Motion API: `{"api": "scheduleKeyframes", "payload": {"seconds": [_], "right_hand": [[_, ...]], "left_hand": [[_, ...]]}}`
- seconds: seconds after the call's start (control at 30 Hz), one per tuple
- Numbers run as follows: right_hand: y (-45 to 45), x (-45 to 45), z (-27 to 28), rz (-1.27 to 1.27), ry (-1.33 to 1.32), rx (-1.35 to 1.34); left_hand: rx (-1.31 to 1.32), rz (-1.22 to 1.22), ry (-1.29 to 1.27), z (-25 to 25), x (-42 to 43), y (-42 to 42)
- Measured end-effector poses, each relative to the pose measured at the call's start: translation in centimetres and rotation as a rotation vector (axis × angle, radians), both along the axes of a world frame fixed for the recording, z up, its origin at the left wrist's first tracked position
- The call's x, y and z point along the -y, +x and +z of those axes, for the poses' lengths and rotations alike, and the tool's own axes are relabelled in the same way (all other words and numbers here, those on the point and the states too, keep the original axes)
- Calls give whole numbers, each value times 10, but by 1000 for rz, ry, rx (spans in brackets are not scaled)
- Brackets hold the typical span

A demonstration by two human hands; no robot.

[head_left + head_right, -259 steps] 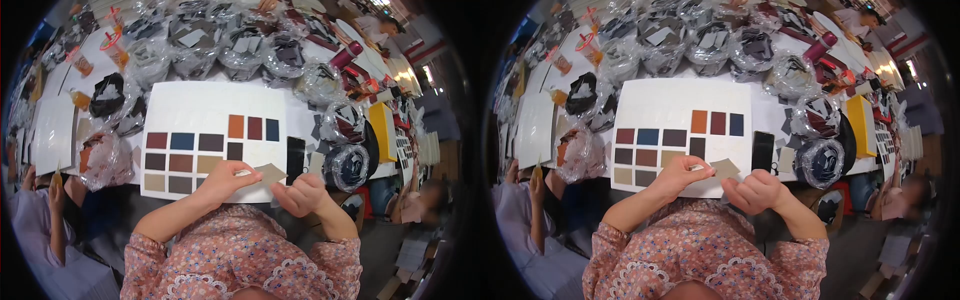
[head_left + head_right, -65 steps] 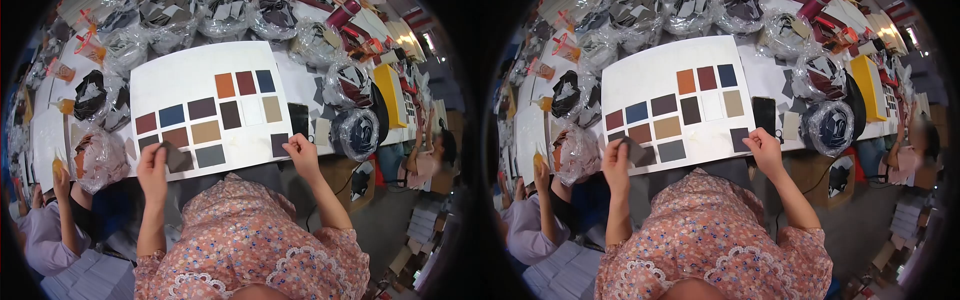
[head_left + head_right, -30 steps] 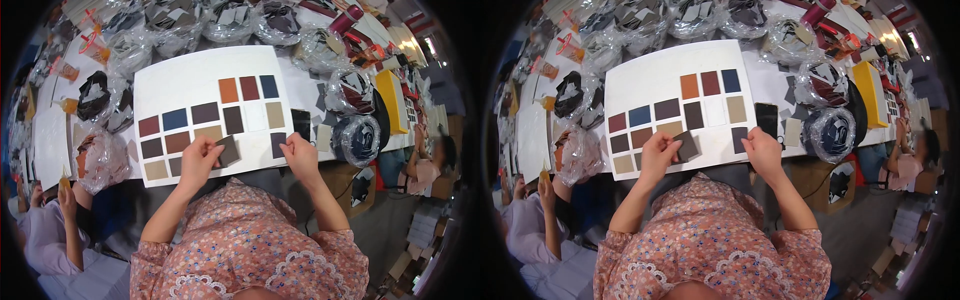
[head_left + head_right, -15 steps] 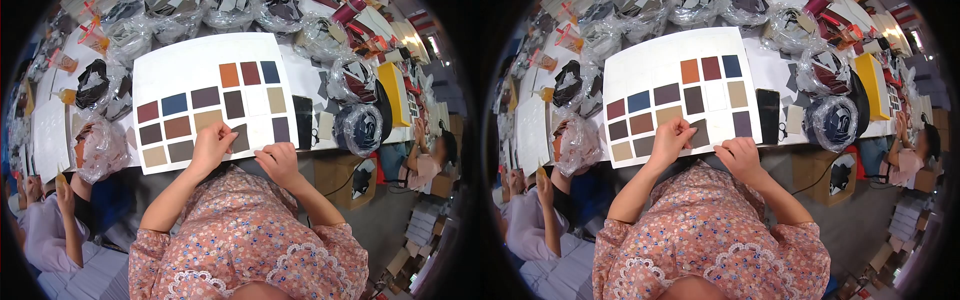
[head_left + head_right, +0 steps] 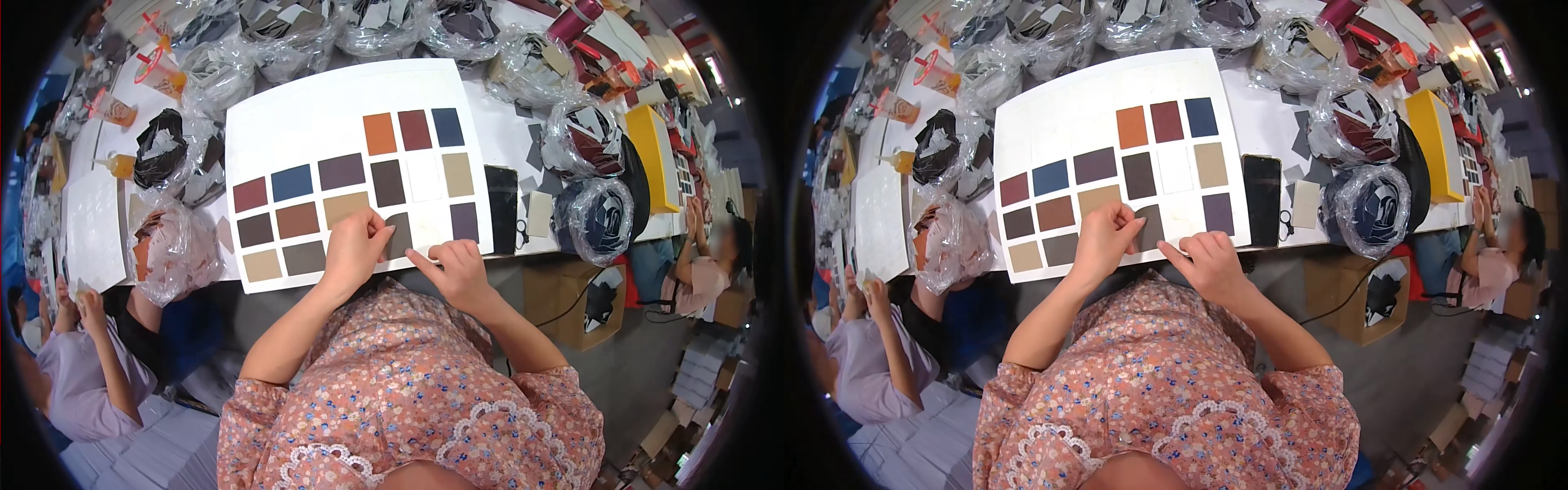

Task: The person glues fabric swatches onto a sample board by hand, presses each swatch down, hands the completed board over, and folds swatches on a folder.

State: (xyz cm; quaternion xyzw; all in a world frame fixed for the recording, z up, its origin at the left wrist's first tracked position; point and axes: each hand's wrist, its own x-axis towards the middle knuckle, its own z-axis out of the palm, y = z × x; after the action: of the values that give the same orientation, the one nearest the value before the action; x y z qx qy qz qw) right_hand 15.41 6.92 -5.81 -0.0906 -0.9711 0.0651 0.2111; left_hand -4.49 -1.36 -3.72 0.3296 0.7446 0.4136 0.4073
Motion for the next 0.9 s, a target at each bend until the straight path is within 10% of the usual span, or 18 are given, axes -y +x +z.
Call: {"api": "scheduleKeyframes", "payload": {"seconds": [0.5, 0.73, 0.9], "right_hand": [[-1, -10, 10, 6, -87, -59], [61, -169, 84, -675, 190, -360], [94, -281, 88, -929, 361, -29]], "left_hand": [[-422, -51, -62, 5, -2, 6], [-383, -35, 122, 10, 17, 7], [-713, -202, 460, 6, 31, 13]]}}
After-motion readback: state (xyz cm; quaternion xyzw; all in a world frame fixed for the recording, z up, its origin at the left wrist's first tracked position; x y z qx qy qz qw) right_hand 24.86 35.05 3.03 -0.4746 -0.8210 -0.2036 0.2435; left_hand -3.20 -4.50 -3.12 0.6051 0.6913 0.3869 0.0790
